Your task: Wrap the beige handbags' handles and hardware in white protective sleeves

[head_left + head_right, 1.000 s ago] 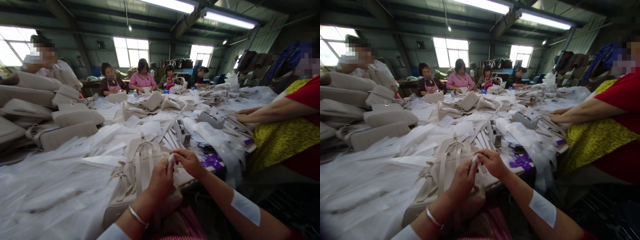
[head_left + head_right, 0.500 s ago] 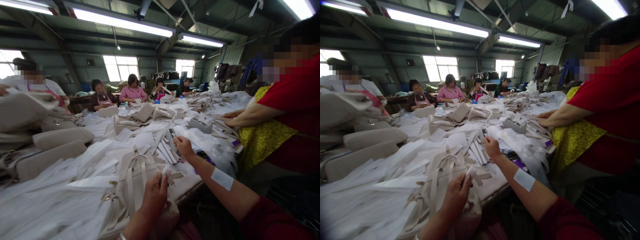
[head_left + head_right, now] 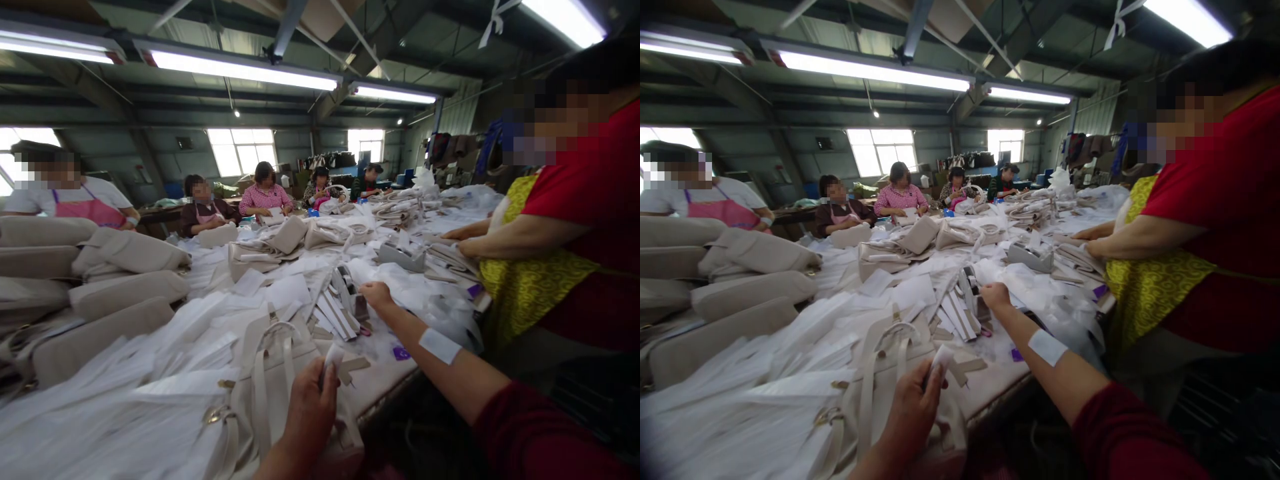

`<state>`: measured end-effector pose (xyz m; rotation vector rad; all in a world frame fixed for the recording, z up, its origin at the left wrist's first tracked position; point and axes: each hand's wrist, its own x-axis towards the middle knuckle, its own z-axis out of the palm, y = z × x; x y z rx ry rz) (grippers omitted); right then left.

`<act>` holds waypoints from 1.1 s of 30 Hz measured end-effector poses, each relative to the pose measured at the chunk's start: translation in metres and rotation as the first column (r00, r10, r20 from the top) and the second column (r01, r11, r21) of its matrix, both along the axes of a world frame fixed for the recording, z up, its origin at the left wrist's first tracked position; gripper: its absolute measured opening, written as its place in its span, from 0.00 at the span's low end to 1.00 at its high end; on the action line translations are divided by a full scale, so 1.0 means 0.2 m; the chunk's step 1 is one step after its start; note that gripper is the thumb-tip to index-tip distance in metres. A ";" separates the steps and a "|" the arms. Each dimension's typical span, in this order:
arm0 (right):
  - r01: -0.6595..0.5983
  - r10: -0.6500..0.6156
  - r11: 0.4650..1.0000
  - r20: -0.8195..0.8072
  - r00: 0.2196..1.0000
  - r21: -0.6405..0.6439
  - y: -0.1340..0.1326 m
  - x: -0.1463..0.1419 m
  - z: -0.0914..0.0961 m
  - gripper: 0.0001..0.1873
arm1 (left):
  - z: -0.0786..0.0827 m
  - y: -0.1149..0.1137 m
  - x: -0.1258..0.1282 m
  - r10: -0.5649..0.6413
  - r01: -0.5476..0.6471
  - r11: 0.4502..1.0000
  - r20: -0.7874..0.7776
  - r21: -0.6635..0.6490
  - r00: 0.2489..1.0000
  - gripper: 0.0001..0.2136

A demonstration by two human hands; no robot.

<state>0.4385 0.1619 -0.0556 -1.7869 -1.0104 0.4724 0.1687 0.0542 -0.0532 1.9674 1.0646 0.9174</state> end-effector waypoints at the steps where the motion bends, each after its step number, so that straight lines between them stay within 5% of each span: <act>1: 0.021 -0.022 0.997 -0.016 1.000 -0.069 -0.02 0.01 -0.04 0.16 | 0.00 0.00 0.00 0.002 -0.002 1.000 0.000 -0.005 1.000 0.18; 8: 0.003 -0.042 0.956 -0.126 0.991 -0.294 -0.11 -0.02 -0.18 0.13 | -0.01 0.01 0.01 0.006 -0.006 1.000 -0.033 0.013 0.999 0.17; 15: -0.035 0.011 0.943 -0.076 0.997 -0.331 -0.12 0.00 -0.07 0.12 | -0.01 0.00 0.01 0.033 -0.026 0.993 -0.062 0.117 0.998 0.12; 21: -0.237 0.206 0.957 -0.185 0.961 -0.167 -0.44 -0.23 0.07 0.15 | -0.03 0.00 0.02 0.072 -0.031 0.972 -0.174 0.231 0.982 0.10; 25: -0.419 0.389 0.907 -0.308 0.868 -0.036 -0.64 -0.45 0.19 0.15 | -0.04 -0.02 0.05 0.088 0.009 0.954 -0.309 0.300 0.947 0.09; 33: -0.317 0.249 0.931 -0.322 0.913 -0.181 -0.72 -0.57 0.08 0.16 | -0.04 -0.09 0.07 0.169 0.125 0.886 -0.560 0.448 0.811 0.09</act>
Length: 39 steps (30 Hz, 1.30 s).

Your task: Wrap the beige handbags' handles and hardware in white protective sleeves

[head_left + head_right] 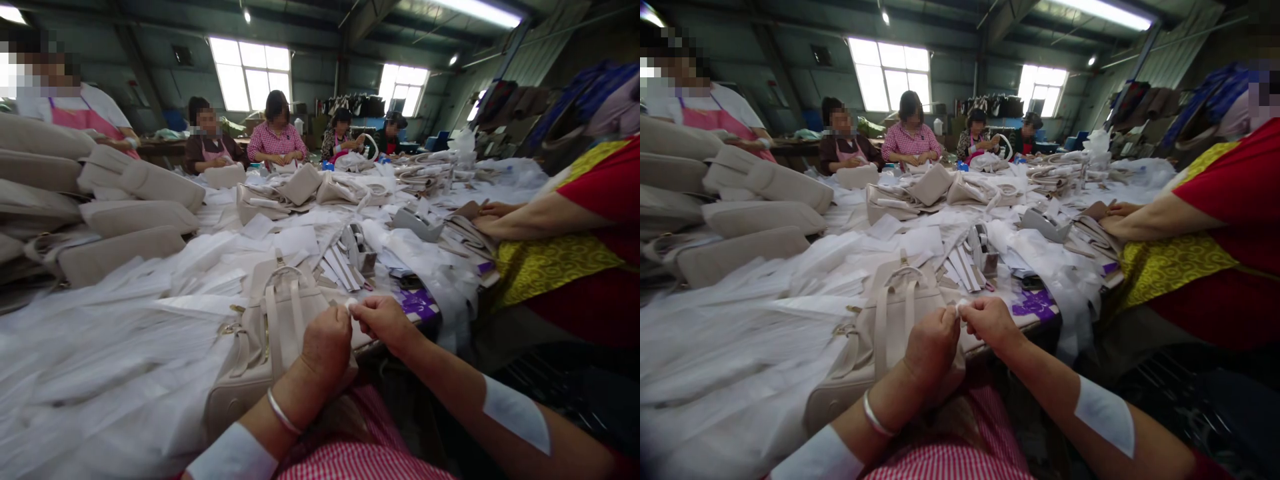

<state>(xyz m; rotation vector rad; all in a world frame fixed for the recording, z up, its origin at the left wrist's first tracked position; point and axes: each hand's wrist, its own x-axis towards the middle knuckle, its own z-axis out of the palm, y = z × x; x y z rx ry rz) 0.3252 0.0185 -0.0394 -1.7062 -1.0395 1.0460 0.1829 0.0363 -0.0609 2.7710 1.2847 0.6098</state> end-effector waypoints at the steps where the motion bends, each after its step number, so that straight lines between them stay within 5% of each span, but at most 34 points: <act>1: 0.011 -0.011 1.000 -0.002 1.000 -0.006 0.00 0.00 -0.01 0.16 | 0.00 -0.01 0.00 0.001 -0.001 1.000 -0.011 0.021 1.000 0.09; 6: 0.008 -0.008 1.000 -0.032 0.999 -0.001 -0.02 0.01 0.01 0.17 | -0.01 -0.01 -0.01 0.010 -0.006 0.997 -0.054 0.072 0.998 0.21; 9: -0.031 0.032 0.999 -0.050 0.998 0.015 -0.04 0.00 0.03 0.16 | -0.02 0.01 -0.01 0.019 -0.019 1.000 -0.036 0.000 0.999 0.19; 14: -0.052 0.045 0.996 0.096 0.994 0.074 -0.07 -0.02 0.02 0.12 | 0.00 0.04 -0.01 0.028 0.018 0.982 0.241 -0.186 0.970 0.10; 17: -0.005 0.000 0.991 0.038 0.999 0.137 -0.04 -0.03 -0.03 0.13 | 0.04 0.06 -0.03 0.055 0.081 0.953 0.431 -0.291 0.901 0.09; 20: 0.060 -0.054 0.982 -0.040 0.998 0.178 0.01 -0.06 -0.06 0.18 | 0.07 0.08 -0.06 0.129 0.197 0.873 0.602 -0.445 0.788 0.11; 23: 0.076 -0.069 0.974 -0.039 0.997 0.216 0.05 -0.08 -0.07 0.19 | 0.08 0.10 -0.09 0.219 0.376 0.730 0.716 -0.571 0.663 0.14; 31: -0.088 0.176 0.912 -0.190 0.966 0.400 0.08 -0.11 -0.08 0.17 | 0.04 0.15 -0.13 0.409 0.638 0.470 0.791 -0.610 0.455 0.16; 35: -0.074 0.252 0.908 -0.397 0.883 0.412 0.09 -0.08 -0.12 0.16 | 0.04 0.15 -0.13 0.433 0.680 0.421 0.791 -0.601 0.431 0.16; 39: -0.145 0.301 0.898 -0.340 0.891 0.416 0.07 -0.07 -0.08 0.18 | 0.08 0.14 -0.12 0.334 0.645 0.477 0.802 -0.597 0.495 0.16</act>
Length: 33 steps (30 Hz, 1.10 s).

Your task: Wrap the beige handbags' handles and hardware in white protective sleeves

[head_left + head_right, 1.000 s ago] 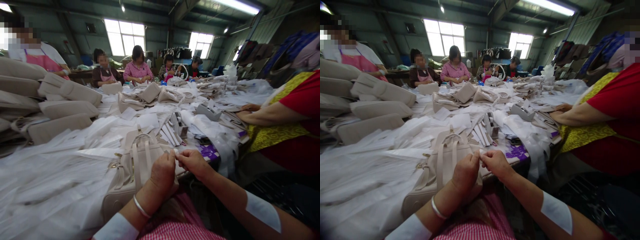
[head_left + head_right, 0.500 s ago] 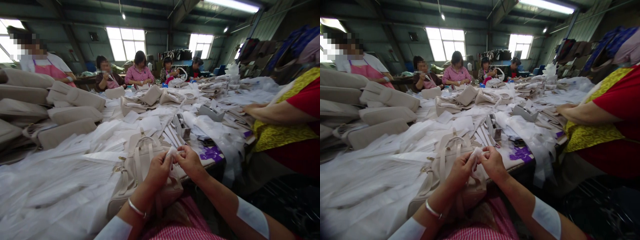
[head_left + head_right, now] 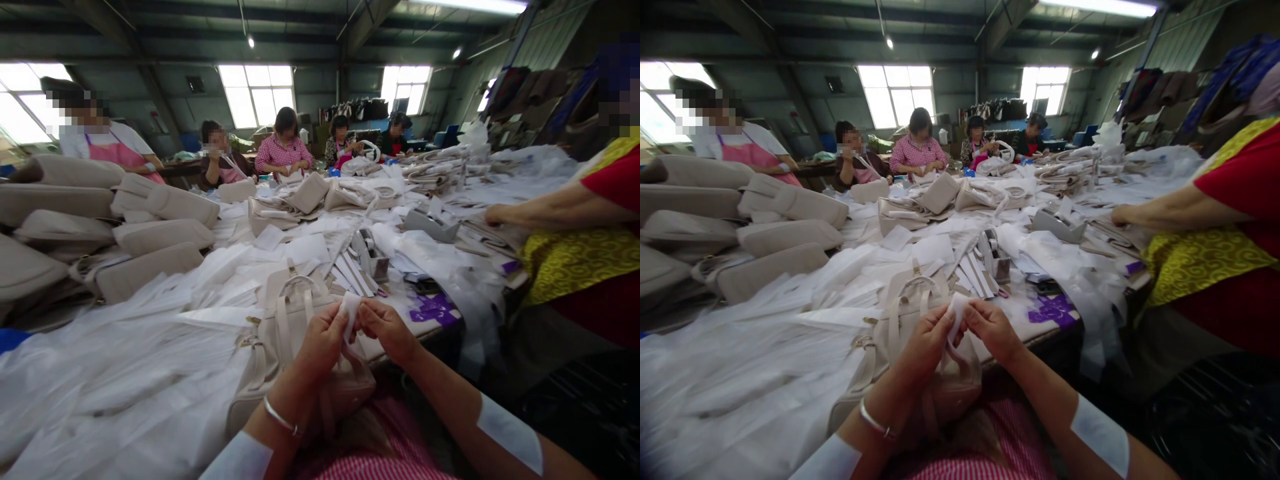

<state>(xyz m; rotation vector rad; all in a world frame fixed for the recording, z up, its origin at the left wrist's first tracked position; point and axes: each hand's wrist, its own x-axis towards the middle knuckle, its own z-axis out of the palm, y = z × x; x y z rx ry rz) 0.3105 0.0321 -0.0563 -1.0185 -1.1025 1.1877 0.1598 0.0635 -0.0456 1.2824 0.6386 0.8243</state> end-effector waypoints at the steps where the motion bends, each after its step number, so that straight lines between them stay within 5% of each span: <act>1: 0.014 -0.014 1.000 0.057 0.998 0.003 -0.01 0.00 0.02 0.18 | 0.01 0.00 0.00 -0.007 0.007 0.999 -0.015 0.031 1.000 0.16; 5: 0.250 -0.259 0.966 0.234 0.937 0.069 -0.01 0.05 0.09 0.16 | 0.03 -0.01 0.00 -0.088 0.088 0.995 -0.023 0.036 0.996 0.20; 8: 0.381 -0.429 0.903 0.356 0.830 0.199 -0.02 0.09 0.10 0.15 | 0.03 -0.02 -0.02 -0.201 0.197 0.979 -0.167 -0.044 0.965 0.24; 11: 0.414 -0.472 0.882 0.397 0.787 0.228 -0.04 0.10 0.08 0.15 | 0.03 -0.02 -0.02 -0.297 0.303 0.952 -0.340 -0.039 0.892 0.23; 15: 0.468 -0.508 0.860 0.430 0.746 0.203 -0.04 0.09 0.06 0.15 | 0.03 -0.03 0.00 -0.270 0.328 0.943 -0.443 0.059 0.855 0.14; 18: 0.438 -0.445 0.893 0.345 0.826 0.105 -0.04 0.10 0.03 0.17 | 0.03 -0.04 0.01 -0.189 0.283 0.951 -0.488 0.127 0.852 0.13; 21: 0.201 -0.196 0.978 0.093 0.976 -0.049 -0.07 0.13 -0.03 0.20 | 0.03 -0.06 0.00 -0.152 0.259 0.953 -0.491 0.157 0.858 0.14; 24: -0.005 0.004 0.991 -0.010 1.000 -0.136 -0.13 0.13 -0.09 0.21 | 0.03 -0.07 0.00 -0.164 0.265 0.952 -0.473 0.156 0.866 0.14; 33: 0.261 -0.215 0.960 0.327 0.920 -0.105 -0.11 0.05 -0.10 0.18 | 0.03 -0.07 -0.01 -0.207 0.271 0.954 -0.374 0.127 0.904 0.10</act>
